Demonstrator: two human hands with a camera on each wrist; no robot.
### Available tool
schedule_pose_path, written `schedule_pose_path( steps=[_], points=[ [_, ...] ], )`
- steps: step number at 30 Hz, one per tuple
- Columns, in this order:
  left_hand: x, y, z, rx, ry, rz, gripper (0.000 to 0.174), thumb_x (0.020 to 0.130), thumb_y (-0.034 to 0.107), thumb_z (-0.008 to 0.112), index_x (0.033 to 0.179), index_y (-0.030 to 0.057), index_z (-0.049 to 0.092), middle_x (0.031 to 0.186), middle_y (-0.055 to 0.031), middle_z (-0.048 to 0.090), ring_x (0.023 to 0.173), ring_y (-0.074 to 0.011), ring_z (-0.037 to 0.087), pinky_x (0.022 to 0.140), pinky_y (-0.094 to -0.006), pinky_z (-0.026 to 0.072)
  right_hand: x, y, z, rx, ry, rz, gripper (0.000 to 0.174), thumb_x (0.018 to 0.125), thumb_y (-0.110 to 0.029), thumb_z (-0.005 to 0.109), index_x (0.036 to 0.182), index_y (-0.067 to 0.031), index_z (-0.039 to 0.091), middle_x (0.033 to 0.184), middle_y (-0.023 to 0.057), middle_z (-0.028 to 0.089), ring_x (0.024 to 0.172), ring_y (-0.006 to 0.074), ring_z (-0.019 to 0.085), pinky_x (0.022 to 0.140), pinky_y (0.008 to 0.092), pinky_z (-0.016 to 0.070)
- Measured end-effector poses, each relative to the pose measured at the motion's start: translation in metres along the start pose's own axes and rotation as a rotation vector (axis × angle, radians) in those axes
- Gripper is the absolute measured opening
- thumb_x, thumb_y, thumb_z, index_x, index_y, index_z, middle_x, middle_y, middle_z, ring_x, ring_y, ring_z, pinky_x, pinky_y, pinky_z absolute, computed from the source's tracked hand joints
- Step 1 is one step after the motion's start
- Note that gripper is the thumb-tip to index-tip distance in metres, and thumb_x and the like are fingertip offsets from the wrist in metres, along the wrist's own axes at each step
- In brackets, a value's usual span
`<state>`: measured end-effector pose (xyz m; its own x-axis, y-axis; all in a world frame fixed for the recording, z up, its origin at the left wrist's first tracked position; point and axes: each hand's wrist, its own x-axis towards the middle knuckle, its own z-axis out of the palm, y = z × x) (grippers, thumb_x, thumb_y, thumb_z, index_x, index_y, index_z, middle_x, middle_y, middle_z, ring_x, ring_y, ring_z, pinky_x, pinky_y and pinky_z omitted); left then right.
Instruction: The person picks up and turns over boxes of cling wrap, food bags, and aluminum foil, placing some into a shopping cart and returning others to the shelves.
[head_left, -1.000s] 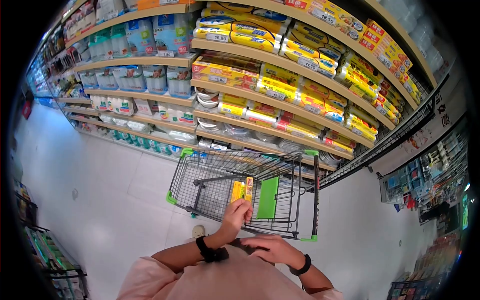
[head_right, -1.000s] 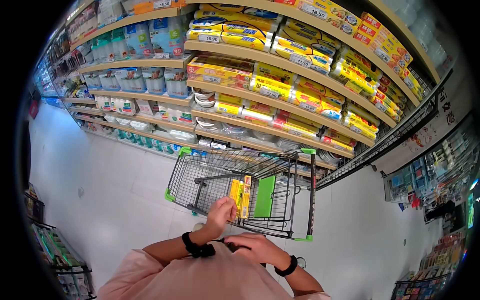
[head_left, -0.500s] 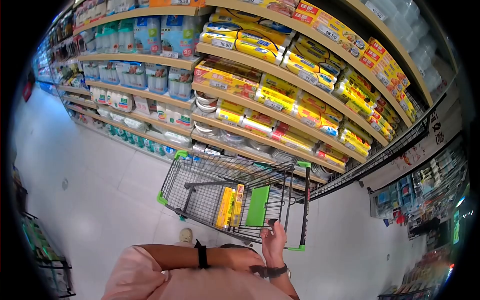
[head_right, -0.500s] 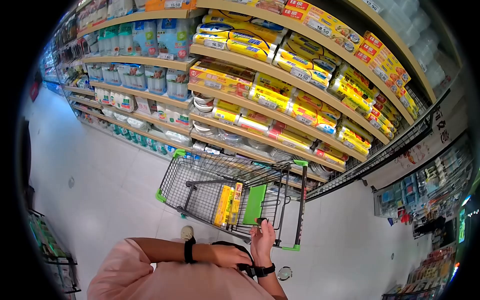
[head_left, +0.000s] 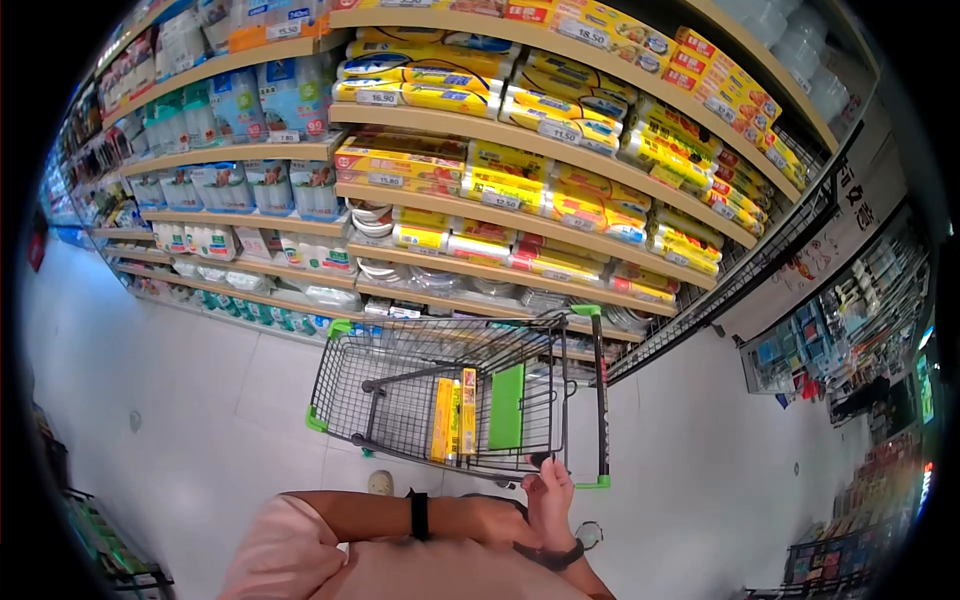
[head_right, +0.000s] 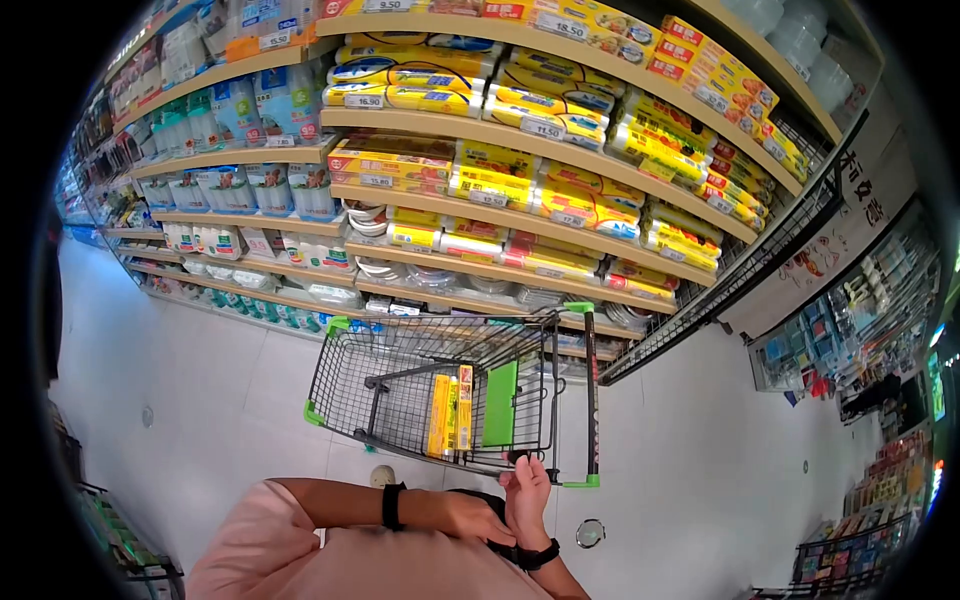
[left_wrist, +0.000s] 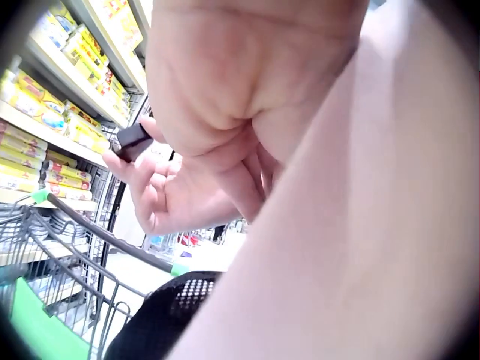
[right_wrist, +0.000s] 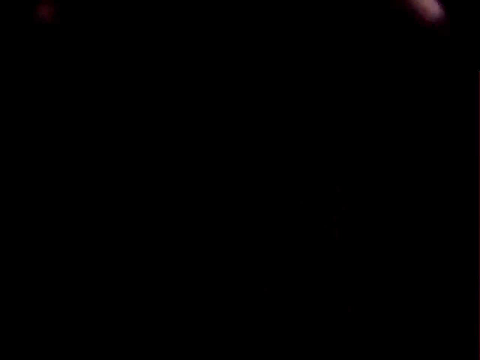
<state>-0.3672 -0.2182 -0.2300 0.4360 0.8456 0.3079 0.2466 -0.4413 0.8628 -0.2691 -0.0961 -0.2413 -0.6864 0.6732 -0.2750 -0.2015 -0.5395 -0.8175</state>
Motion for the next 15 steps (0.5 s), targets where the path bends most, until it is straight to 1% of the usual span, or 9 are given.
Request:
schedule_pose_path(
  steps=[3, 4, 6, 8, 10, 11, 13, 14, 15],
  points=[
    [0.023, 0.005, 0.000, 0.060, -0.043, 0.011, 0.027, 0.081, 0.010, 0.058, 0.108, 0.0026, 0.059, 0.077, -0.0195, 0.061, 0.072, -0.0354, 0.061, 0.064, -0.0431, 0.0484, -0.005, -0.012, -0.020, 0.076, 0.109, 0.053, 0.021, 0.098, -0.023, 0.059, 0.103, -0.0027, 0.061, 0.103, 0.0132, 0.068, 0.064, 0.0160, 0.054, 0.063, 0.0308, 0.0464],
    [0.030, 0.015, -0.007, 0.183, -0.189, -0.014, 0.039, 0.086, 0.004, 0.051, 0.125, 0.0019, 0.055, 0.112, -0.0150, 0.065, 0.086, -0.0332, 0.065, 0.073, -0.0406, 0.0538, -0.007, -0.013, -0.031, 0.067, 0.131, 0.025, 0.021, 0.098, -0.023, 0.059, 0.102, -0.0030, 0.061, 0.104, 0.0133, 0.068, 0.064, 0.0158, 0.054, 0.063, 0.0307, 0.0461],
    [0.046, 0.014, 0.001, 0.267, -0.243, -0.024, 0.035, 0.087, 0.005, 0.049, 0.122, 0.0026, 0.055, 0.112, -0.0149, 0.065, 0.086, -0.0322, 0.065, 0.072, -0.0405, 0.0540, -0.007, -0.017, -0.046, 0.051, 0.162, -0.037, 0.022, 0.098, -0.025, 0.060, 0.101, -0.0036, 0.061, 0.104, 0.0133, 0.067, 0.064, 0.0154, 0.053, 0.063, 0.0306, 0.0455],
    [0.065, 0.015, 0.011, 0.365, -0.314, -0.050, 0.032, 0.089, 0.007, 0.047, 0.120, 0.0025, 0.053, 0.115, -0.0147, 0.062, 0.089, -0.0319, 0.065, 0.075, -0.0399, 0.0543, -0.010, -0.027, -0.060, 0.104, 0.209, -0.050, 0.021, 0.099, -0.024, 0.059, 0.101, -0.0032, 0.061, 0.102, 0.0115, 0.068, 0.063, 0.0125, 0.053, 0.062, 0.0269, 0.0443],
    [0.087, 0.035, 0.004, 0.314, -0.422, -0.204, 0.035, 0.089, 0.008, 0.048, 0.123, 0.0016, 0.051, 0.118, -0.0147, 0.060, 0.094, -0.0318, 0.065, 0.078, -0.0394, 0.0544, -0.013, -0.037, -0.072, 0.123, 0.241, -0.038, 0.021, 0.098, -0.024, 0.060, 0.100, -0.0037, 0.062, 0.100, 0.0102, 0.068, 0.063, 0.0108, 0.053, 0.061, 0.0246, 0.0429],
    [0.097, 0.044, 0.000, 0.289, -0.474, -0.282, 0.036, 0.090, 0.008, 0.048, 0.125, 0.0012, 0.050, 0.119, -0.0147, 0.060, 0.096, -0.0317, 0.064, 0.080, -0.0391, 0.0544, -0.013, -0.041, -0.080, 0.119, 0.244, -0.002, 0.021, 0.098, -0.025, 0.060, 0.101, -0.0045, 0.061, 0.102, 0.0099, 0.068, 0.064, 0.0119, 0.053, 0.061, 0.0259, 0.0428],
    [0.102, 0.028, 0.012, 0.339, -0.396, -0.120, 0.037, 0.090, 0.008, 0.048, 0.127, 0.0001, 0.050, 0.121, -0.0146, 0.059, 0.100, -0.0319, 0.064, 0.083, -0.0385, 0.0540, -0.016, -0.048, -0.092, 0.111, 0.252, 0.079, 0.021, 0.098, -0.027, 0.060, 0.103, -0.0060, 0.060, 0.106, 0.0094, 0.066, 0.067, 0.0141, 0.052, 0.063, 0.0286, 0.0425],
    [0.104, 0.021, 0.016, 0.363, -0.354, -0.040, 0.038, 0.091, 0.008, 0.047, 0.128, -0.0005, 0.050, 0.121, -0.0146, 0.059, 0.101, -0.0320, 0.064, 0.084, -0.0382, 0.0537, -0.016, -0.052, -0.095, 0.114, 0.288, 0.105, 0.020, 0.098, -0.027, 0.060, 0.102, -0.0067, 0.060, 0.103, 0.0067, 0.066, 0.068, 0.0125, 0.051, 0.063, 0.0280, 0.0421],
    [0.108, 0.018, 0.018, 0.323, -0.332, -0.052, 0.039, 0.091, 0.007, 0.047, 0.129, -0.0002, 0.050, 0.121, -0.0143, 0.059, 0.102, -0.0318, 0.064, 0.085, -0.0381, 0.0538, -0.014, -0.057, -0.096, 0.081, 0.260, 0.064, 0.019, 0.098, -0.026, 0.059, 0.102, -0.0072, 0.060, 0.102, 0.0061, 0.066, 0.068, 0.0119, 0.051, 0.064, 0.0277, 0.0419]
  ],
)
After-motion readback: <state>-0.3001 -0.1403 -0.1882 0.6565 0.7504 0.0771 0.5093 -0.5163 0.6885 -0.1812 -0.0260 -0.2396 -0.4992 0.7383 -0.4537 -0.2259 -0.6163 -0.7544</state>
